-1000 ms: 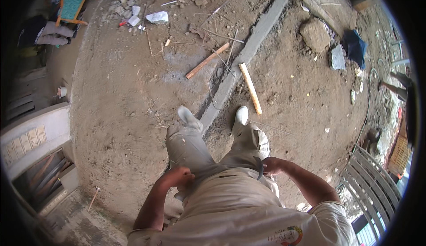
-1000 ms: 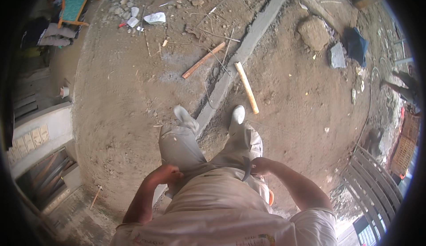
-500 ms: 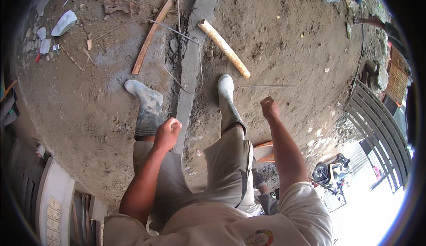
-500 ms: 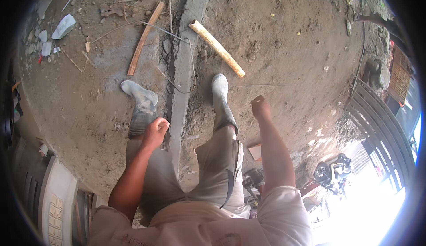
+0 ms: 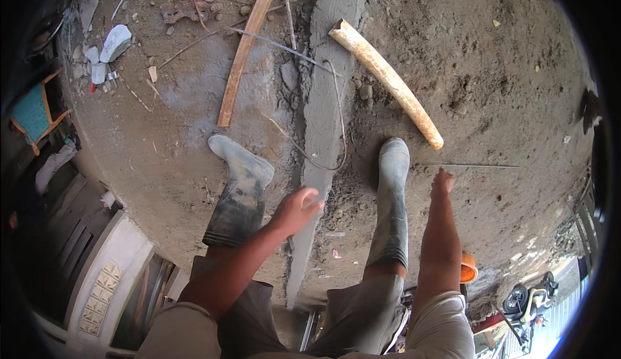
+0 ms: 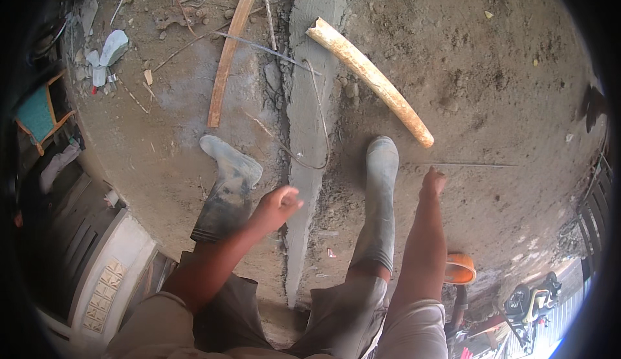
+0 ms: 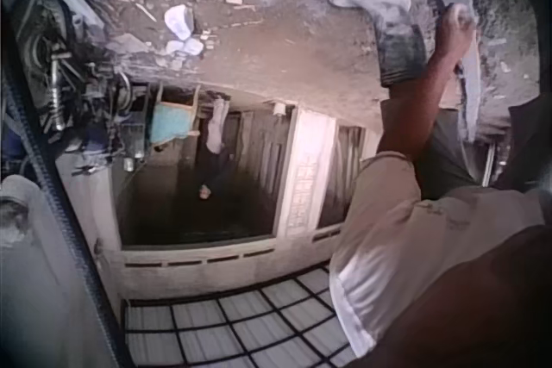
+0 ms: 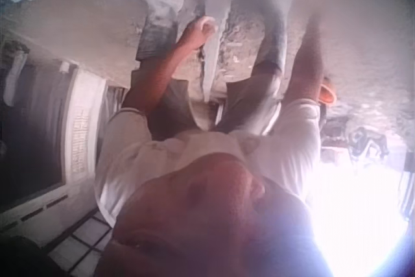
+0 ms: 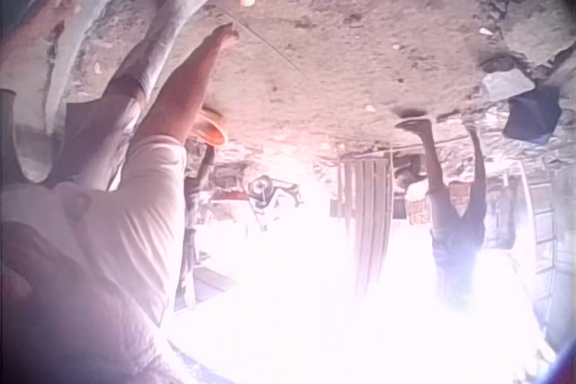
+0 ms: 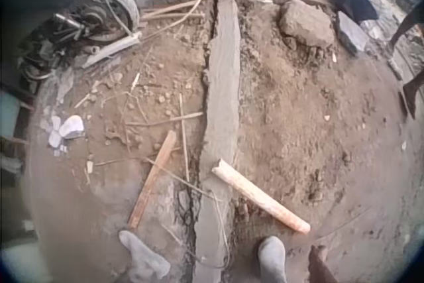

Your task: The person walks through a cluttered construction area, picks up a white PVC pipe and a wooden stick, then gathers metal bars and a bundle of thin sticks. They carry these items across the site and place them in a designated area.

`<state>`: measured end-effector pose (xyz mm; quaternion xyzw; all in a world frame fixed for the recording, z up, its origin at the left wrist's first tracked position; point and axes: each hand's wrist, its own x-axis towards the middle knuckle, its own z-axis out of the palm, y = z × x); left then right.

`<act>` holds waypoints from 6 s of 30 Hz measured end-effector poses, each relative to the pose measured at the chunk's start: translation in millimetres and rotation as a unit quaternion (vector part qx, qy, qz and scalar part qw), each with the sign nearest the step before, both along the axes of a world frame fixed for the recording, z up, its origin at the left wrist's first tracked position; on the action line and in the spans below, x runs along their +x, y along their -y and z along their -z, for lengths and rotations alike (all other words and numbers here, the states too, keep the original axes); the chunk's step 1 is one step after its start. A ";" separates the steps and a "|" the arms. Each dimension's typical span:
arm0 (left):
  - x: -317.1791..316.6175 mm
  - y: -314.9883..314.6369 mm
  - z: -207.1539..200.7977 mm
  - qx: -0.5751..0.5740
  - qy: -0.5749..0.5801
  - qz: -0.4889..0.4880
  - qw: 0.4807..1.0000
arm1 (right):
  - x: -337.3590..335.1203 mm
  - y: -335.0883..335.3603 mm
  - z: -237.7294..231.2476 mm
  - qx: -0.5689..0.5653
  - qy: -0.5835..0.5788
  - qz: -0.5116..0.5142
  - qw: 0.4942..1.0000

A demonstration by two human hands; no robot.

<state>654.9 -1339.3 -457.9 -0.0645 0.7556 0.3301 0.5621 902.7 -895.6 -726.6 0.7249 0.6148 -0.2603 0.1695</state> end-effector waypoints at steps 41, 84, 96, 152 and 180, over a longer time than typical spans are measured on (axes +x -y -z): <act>-94.6 47.0 -127.1 0.165 -0.091 -0.746 0.639 | -263.6 278.5 -340.8 -0.374 -0.297 -0.539 0.693; -130.8 186.4 -104.9 0.151 0.007 -0.767 0.623 | -564.6 409.2 -133.6 -0.425 -0.265 -0.255 0.827; -131.0 185.8 -95.3 0.170 -0.002 -0.737 0.655 | -415.8 423.3 -362.3 -0.317 -0.306 -0.357 0.824; -157.3 267.4 -86.6 0.128 -0.080 -0.799 0.582 | -408.2 562.0 -387.0 -0.517 -0.171 -0.558 0.626; -151.4 241.5 -86.3 0.084 -0.082 -0.743 0.659 | -453.5 541.8 -341.9 -0.508 -0.367 -0.427 0.652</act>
